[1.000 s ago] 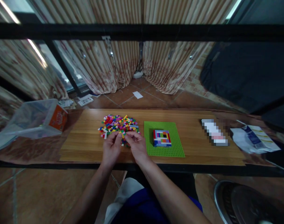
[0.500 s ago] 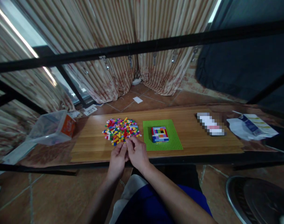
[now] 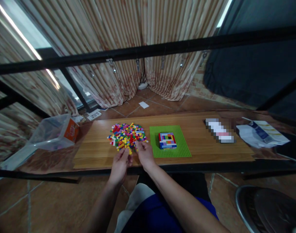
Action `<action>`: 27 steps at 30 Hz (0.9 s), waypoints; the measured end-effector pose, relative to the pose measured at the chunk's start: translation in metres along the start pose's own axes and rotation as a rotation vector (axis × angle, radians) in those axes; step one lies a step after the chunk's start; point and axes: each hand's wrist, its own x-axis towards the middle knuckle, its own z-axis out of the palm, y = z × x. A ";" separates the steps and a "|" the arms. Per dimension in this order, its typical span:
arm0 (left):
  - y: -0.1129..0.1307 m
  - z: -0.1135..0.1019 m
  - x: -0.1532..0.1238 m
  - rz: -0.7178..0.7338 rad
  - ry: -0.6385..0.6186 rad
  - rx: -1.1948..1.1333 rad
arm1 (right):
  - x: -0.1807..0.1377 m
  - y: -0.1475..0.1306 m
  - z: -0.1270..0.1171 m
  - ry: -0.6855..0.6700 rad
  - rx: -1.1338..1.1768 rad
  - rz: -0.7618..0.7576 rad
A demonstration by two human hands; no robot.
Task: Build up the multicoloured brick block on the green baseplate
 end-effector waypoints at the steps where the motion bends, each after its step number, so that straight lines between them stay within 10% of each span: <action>1: 0.001 -0.007 0.008 0.033 0.030 0.061 | 0.010 -0.001 0.000 0.000 -0.058 -0.028; 7: 0.022 -0.049 0.070 0.325 0.155 0.821 | 0.070 -0.013 0.014 -0.106 -0.786 -0.241; 14: 0.034 -0.045 0.105 0.280 0.074 1.449 | 0.095 -0.009 0.038 -0.239 -1.222 -0.291; 27: 0.043 -0.097 0.186 0.462 0.206 1.110 | 0.157 -0.003 0.031 -0.233 -1.163 -0.345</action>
